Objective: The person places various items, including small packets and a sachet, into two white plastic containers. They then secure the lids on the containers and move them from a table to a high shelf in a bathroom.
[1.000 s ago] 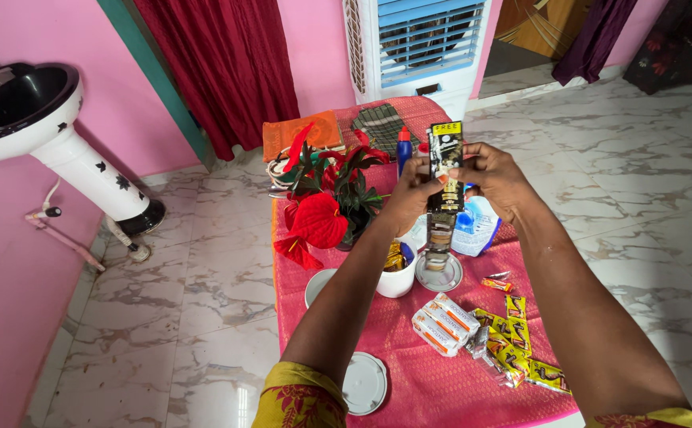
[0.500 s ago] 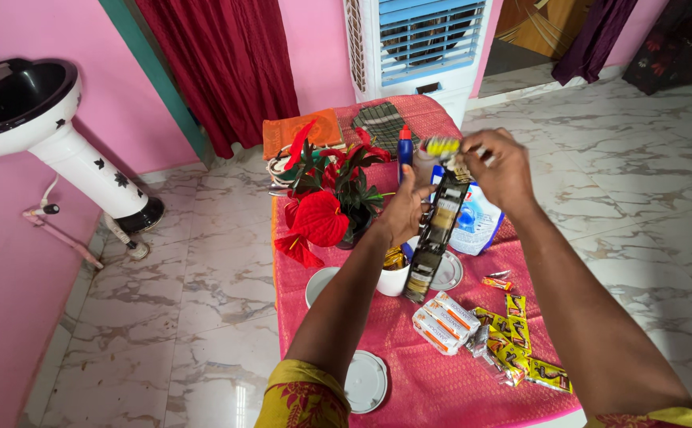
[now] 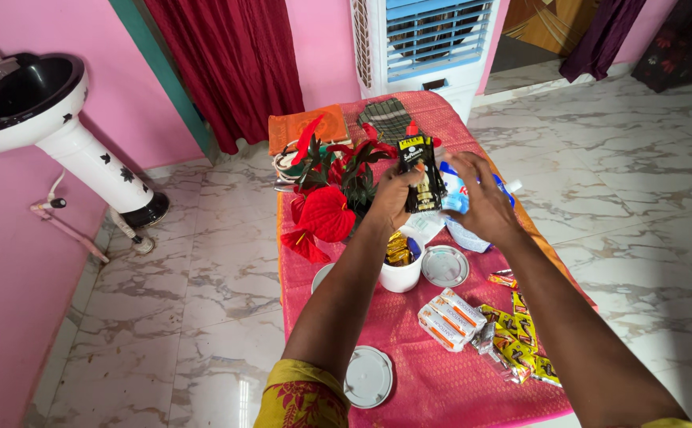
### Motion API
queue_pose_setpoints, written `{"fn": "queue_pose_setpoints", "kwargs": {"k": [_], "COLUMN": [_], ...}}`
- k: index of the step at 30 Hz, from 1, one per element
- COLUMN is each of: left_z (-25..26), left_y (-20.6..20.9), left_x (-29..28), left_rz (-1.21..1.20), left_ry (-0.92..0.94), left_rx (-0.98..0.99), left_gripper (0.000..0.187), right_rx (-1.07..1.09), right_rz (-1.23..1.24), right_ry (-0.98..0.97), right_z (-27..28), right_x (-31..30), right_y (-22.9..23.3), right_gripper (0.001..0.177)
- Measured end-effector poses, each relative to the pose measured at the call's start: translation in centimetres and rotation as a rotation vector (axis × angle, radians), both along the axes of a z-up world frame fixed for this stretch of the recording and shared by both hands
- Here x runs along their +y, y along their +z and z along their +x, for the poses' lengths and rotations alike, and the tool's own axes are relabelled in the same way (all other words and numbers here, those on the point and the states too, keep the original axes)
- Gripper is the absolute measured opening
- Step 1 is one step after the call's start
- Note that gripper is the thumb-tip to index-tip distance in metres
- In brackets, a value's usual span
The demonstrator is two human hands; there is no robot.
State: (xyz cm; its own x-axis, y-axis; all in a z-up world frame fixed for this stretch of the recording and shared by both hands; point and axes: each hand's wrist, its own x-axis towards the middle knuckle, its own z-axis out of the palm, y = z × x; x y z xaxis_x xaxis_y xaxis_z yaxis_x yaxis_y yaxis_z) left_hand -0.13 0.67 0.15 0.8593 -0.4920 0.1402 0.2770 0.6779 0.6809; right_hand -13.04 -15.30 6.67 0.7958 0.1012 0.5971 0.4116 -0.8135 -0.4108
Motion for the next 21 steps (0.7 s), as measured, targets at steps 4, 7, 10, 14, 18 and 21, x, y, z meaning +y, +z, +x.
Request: {"fn": "queue_pose_setpoints", "kwargs": {"k": [4, 7, 10, 14, 18, 21], "left_z": [1.6, 3.2, 2.9, 1.2, 0.8, 1.8], "left_y": [-0.5, -1.8, -1.1, 1.7, 2.2, 0.6], "left_x": [0.1, 0.7, 0.9, 1.1, 1.2, 0.8], "left_rz": [-0.055, -0.147, -0.112, -0.002, -0.044, -0.072], "left_ry": [0.057, 0.005, 0.155, 0.402, 0.418, 0.464], "left_rx": [0.076, 0.050, 0.004, -0.053, 0.016, 0.022], "left_gripper": [0.023, 0.019, 0.031, 0.047, 0.047, 0.048], "right_rx": [-0.134, -0.130, 0.257, 0.493, 0.515, 0.531], "right_rz": [-0.188, -0.008, 0.483, 1.021, 0.888, 0.802], "right_ry": [0.068, 0.182, 0.339, 0.584, 0.489, 0.511], "right_z": [0.5, 1.4, 2.5, 3.0, 2.3, 2.1], "right_x": [1.0, 0.5, -0.7, -0.2, 1.6, 2.4], "right_y": [-0.8, -1.9, -2.9, -2.7, 0.0, 0.7], "right_gripper": [0.111, 0.111, 0.108, 0.092, 0.080, 0.069]}}
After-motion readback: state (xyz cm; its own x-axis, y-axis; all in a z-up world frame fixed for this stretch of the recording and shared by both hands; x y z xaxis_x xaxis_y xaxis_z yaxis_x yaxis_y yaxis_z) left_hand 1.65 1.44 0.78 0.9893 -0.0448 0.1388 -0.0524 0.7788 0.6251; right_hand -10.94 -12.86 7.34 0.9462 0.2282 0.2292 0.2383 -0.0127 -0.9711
